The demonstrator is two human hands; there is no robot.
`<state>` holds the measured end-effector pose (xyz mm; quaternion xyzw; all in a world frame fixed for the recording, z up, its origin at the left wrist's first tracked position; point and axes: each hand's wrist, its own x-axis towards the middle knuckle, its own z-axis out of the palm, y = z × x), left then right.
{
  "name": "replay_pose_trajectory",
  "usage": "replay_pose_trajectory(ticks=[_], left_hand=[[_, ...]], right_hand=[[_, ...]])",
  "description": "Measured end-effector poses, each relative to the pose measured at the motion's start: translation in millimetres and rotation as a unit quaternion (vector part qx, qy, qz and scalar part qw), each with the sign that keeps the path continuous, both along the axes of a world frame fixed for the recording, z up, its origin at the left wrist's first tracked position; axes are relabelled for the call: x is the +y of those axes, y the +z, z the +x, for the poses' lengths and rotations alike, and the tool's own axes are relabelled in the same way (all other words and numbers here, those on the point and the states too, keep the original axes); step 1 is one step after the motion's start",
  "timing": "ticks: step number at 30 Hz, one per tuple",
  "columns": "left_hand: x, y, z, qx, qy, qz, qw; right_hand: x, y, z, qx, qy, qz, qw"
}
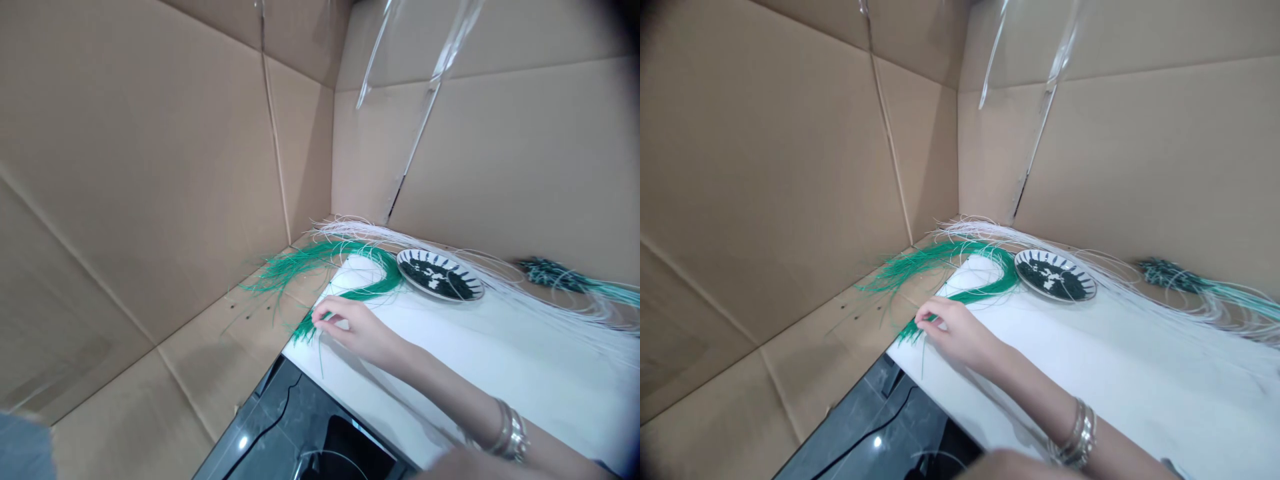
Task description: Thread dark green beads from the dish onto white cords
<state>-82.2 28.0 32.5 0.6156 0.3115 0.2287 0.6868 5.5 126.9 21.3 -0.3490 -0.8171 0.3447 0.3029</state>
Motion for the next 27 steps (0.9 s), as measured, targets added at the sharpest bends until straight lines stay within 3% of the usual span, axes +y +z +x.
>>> replay_pose_trajectory(ticks=[2,3,4,5,6,9,12,21,27], left_hand=[[-2.1,20.2,-5.4,-0.003,0.039,0.059,0.997],[1.9,26.1,-10.6,0.003,0.089,0.099,0.991],[9.3,28.6,-17.2,0.027,0.187,0.162,0.969],[19.1,27.9,-24.5,0.037,0.273,0.206,0.939],[30.4,24.7,-31.7,0.044,0.315,0.217,0.923],[60.7,9.9,-46.9,0.064,0.378,0.214,0.898],[72.0,2.0,-48.5,0.066,0.397,0.208,0.891],[72.1,0.6,-46.2,0.101,0.389,0.229,0.886],[83.4,-25.4,-38.5,0.145,0.335,0.292,0.884]], right_hand=[[4.1,1.7,9.7,0.058,-0.042,-0.030,0.997],[6.1,2.5,15.3,0.083,-0.058,-0.045,0.994],[8.0,3.2,21.0,0.106,-0.070,-0.059,0.990],[9.4,3.8,26.3,0.127,-0.080,-0.072,0.986],[10.2,4.3,30.9,0.144,-0.087,-0.084,0.982],[9.2,5.3,39.0,0.181,-0.095,-0.116,0.972],[6.3,5.7,39.9,0.197,-0.088,-0.140,0.966],[5.0,8.2,39.6,0.165,-0.087,-0.144,0.972],[-2.8,12.7,31.9,0.138,-0.132,-0.072,0.979]])
